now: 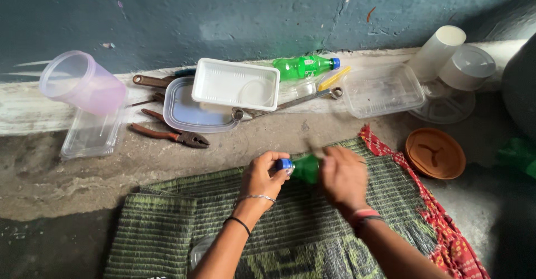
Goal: The person scrubs various plastic items, including a green bottle, a brown bowl, a white container, and a plastic lid, using a small brush. They wipe the items with a cloth and place them into a large metal basin filled with water and other green bottles.
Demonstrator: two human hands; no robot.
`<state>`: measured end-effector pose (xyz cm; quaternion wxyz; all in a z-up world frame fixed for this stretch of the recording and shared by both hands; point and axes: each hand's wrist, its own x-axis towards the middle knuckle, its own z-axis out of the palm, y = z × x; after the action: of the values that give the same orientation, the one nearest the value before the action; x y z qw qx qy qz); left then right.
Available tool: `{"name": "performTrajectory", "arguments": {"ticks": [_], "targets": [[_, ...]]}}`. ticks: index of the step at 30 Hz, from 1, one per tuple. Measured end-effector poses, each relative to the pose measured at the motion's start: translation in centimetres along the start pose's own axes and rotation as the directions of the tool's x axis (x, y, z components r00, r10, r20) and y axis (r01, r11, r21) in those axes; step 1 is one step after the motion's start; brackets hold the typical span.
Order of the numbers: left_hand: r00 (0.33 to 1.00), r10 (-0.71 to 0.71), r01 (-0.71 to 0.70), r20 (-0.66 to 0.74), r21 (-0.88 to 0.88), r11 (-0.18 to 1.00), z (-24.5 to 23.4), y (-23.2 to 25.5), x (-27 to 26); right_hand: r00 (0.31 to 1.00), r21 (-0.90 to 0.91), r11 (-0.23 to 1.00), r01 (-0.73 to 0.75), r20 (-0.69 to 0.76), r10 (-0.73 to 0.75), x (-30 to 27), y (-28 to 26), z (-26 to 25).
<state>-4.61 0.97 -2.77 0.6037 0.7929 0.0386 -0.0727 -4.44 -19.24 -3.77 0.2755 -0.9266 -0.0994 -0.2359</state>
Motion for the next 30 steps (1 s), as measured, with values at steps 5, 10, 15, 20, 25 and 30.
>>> {"name": "performTrajectory", "arguments": {"ticks": [5,10,15,20,25,30], "targets": [[0.962,0.273,-0.258,0.008,0.357,0.898,0.9,2.2,-1.0,0.96,-0.251,0.938,-0.241,0.083,0.268,-1.2,5.1,-1.5],[1.0,0.023,-0.013,-0.011,0.546,0.838,3.4,-2.3,0.9,0.993,0.104,0.988,0.117,-0.042,-0.113,-0.2,0.5,1.1],[0.963,-0.248,0.269,-0.104,0.32,0.908,3.4,-6.1,1.6,0.9,0.049,0.899,0.436,-0.038,-0.435,-0.5,-3.9,0.7],[0.9,-0.43,0.431,-0.073,-0.001,0.902,2.7,-2.0,1.0,0.999,0.012,1.0,-0.022,0.05,0.021,-0.4,2.4,-0.6],[0.978,-0.054,0.056,-0.201,0.005,0.998,3.9,0.9,1.8,0.952,0.042,0.952,-0.302,0.051,0.3,-0.3,5.0,0.5],[0.944,0.221,-0.213,-0.244,0.06,0.975,9.7,3.6,2.3,0.931,-0.019,0.934,-0.356,0.074,0.357,0.0,3.9,-2.0]]}}
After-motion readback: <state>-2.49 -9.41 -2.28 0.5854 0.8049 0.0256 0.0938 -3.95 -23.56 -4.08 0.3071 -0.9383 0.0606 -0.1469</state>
